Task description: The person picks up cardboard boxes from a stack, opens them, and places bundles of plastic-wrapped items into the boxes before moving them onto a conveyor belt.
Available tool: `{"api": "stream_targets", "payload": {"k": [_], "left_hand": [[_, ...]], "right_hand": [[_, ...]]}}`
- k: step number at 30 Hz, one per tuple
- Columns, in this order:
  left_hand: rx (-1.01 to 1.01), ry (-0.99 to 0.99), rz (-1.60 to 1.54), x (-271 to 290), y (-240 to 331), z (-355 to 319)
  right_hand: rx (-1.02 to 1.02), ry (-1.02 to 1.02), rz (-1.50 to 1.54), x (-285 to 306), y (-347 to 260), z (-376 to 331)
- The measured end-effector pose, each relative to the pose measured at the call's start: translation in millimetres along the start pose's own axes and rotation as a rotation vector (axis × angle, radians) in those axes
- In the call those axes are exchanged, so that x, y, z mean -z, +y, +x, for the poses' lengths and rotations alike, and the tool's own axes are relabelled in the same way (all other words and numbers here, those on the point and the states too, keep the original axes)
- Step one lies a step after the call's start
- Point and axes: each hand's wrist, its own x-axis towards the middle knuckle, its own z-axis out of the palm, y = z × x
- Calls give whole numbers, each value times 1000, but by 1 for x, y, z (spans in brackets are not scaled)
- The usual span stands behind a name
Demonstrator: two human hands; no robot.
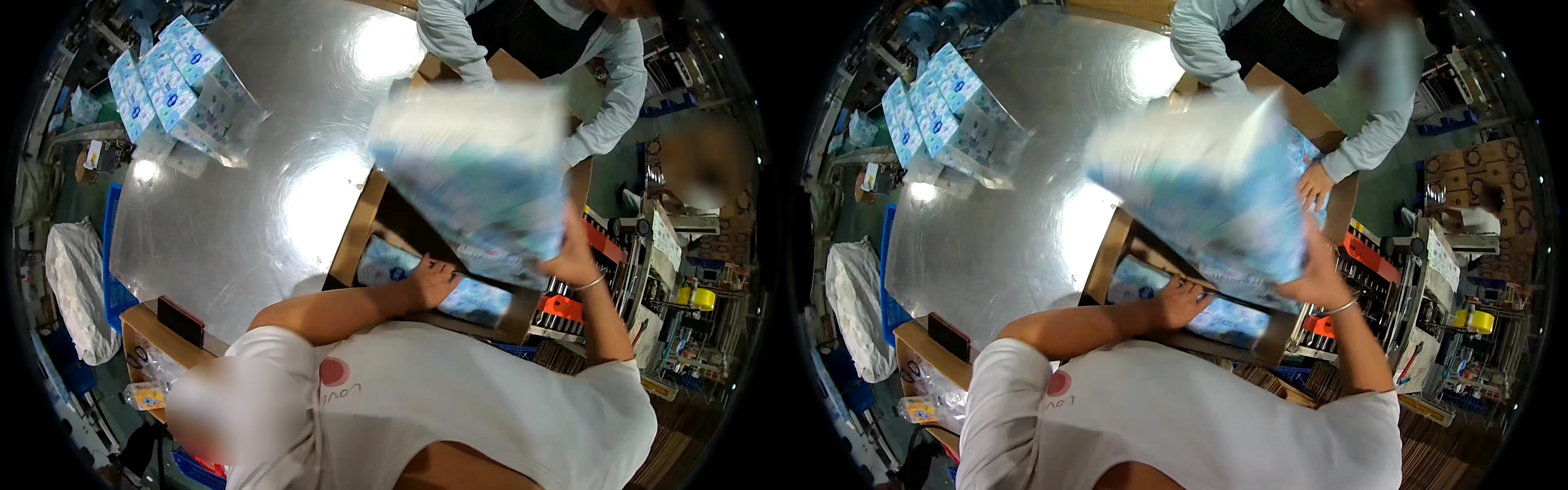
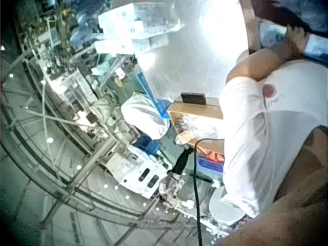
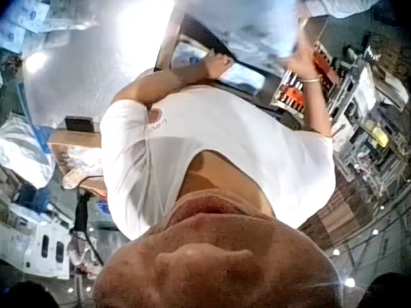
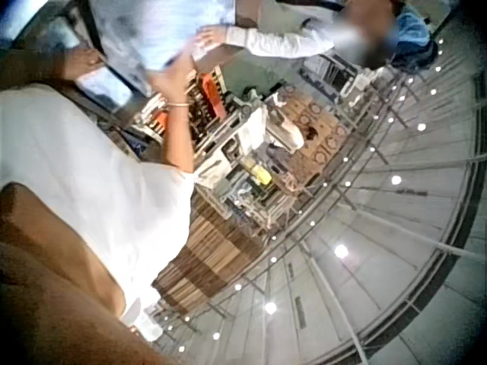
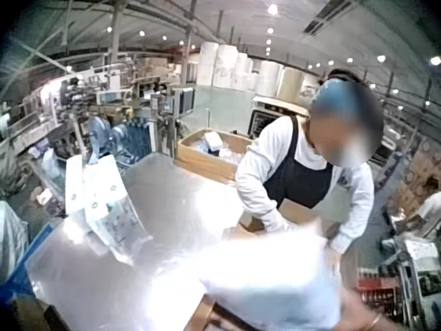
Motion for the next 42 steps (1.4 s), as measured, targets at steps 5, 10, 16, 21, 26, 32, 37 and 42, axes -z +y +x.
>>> {"api": "stream_targets", "payload": {"k": [5,10,16,21,26,32,37,42], "left_hand": [[58,-357,-390,38,-44,-8],[839,690,-344,151,-173,-113],[1770,840,235,200,-340,-322],[1890,918,-242,162,-379,-341],[1759,1124,-137,150,-305,-323],[1483,1208,-50,83,-218,-364],[1459,1055,-107,60,-153,-375],[1483,991,-132,64,-131,-358]], "right_hand": [[-29,-244,-805,-141,184,-16],[-263,-445,-610,-278,303,-44],[29,-710,-56,-225,92,89],[365,-298,-11,-267,-71,210],[552,-105,-192,-381,-155,343],[594,-41,-329,-468,-129,398],[526,308,-169,-426,-163,354],[524,66,-127,-440,-109,429]]}}
